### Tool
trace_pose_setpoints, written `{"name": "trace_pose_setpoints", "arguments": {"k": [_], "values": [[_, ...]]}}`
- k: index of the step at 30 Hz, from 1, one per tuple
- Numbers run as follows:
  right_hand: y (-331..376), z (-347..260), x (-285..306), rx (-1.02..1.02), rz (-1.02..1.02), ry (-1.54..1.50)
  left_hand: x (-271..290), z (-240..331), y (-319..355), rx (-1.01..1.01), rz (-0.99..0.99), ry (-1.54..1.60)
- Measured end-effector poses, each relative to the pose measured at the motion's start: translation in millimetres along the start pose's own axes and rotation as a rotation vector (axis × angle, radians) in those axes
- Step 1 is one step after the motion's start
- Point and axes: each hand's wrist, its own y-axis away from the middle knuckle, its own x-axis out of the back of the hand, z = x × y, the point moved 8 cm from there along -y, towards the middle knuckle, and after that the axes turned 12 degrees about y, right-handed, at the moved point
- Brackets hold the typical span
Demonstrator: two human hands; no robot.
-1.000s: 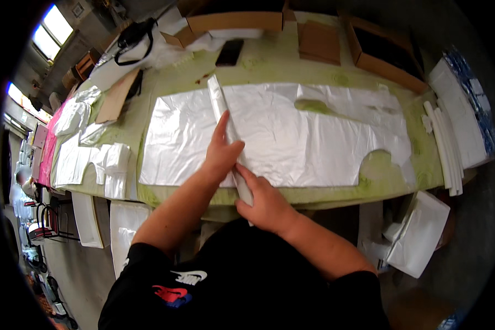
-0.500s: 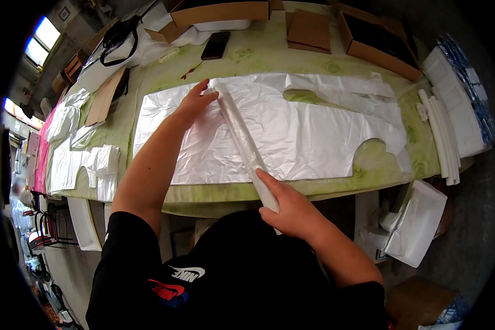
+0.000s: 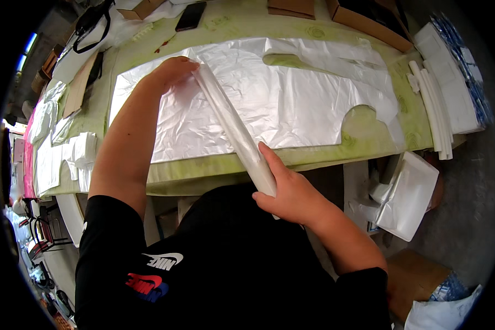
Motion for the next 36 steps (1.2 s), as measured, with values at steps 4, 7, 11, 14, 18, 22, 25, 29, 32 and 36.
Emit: {"name": "trace_pose_setpoints", "arguments": {"k": [4,7,11,14,18,22,25,29,32,36], "values": [[34.5,18.3,2.4,-0.107,-0.085,0.059,-3.4,-1.2,-7.4,-0.030,0.060,-0.206],[68.1,42.1,5.0,-0.163,-0.146,0.192,-5.5,4.4,-5.0,-0.097,0.119,-0.404],[118.7,78.3,-2.0,-0.201,-0.102,0.283,-11.7,5.0,8.7,-0.233,0.333,-0.611],[156.6,102.8,-15.3,-0.192,-0.027,0.220,-27.9,20.4,29.0,-0.250,0.398,-0.716],[189.5,121.7,-33.4,-0.097,0.106,0.111,-32.7,27.8,46.3,-0.166,0.418,-0.677],[196.9,135.6,-42.1,-0.080,0.204,-0.018,-25.2,22.8,53.4,-0.387,0.604,-0.383],[187.6,127.2,-40.4,-0.068,0.204,0.016,-25.8,22.0,75.7,-0.784,0.725,-0.104],[175.4,126.2,-43.4,-0.091,0.194,-0.002,-103.4,14.4,148.5,-1.045,0.135,-0.225],[166.8,116.1,-33.9,-0.084,0.158,0.063,-128.3,1.9,175.3,-0.950,-0.135,-0.697],[197.0,138.9,-29.4,-0.093,0.142,0.131,-130.8,-6.2,167.0,-0.856,-0.220,-0.803]]}}
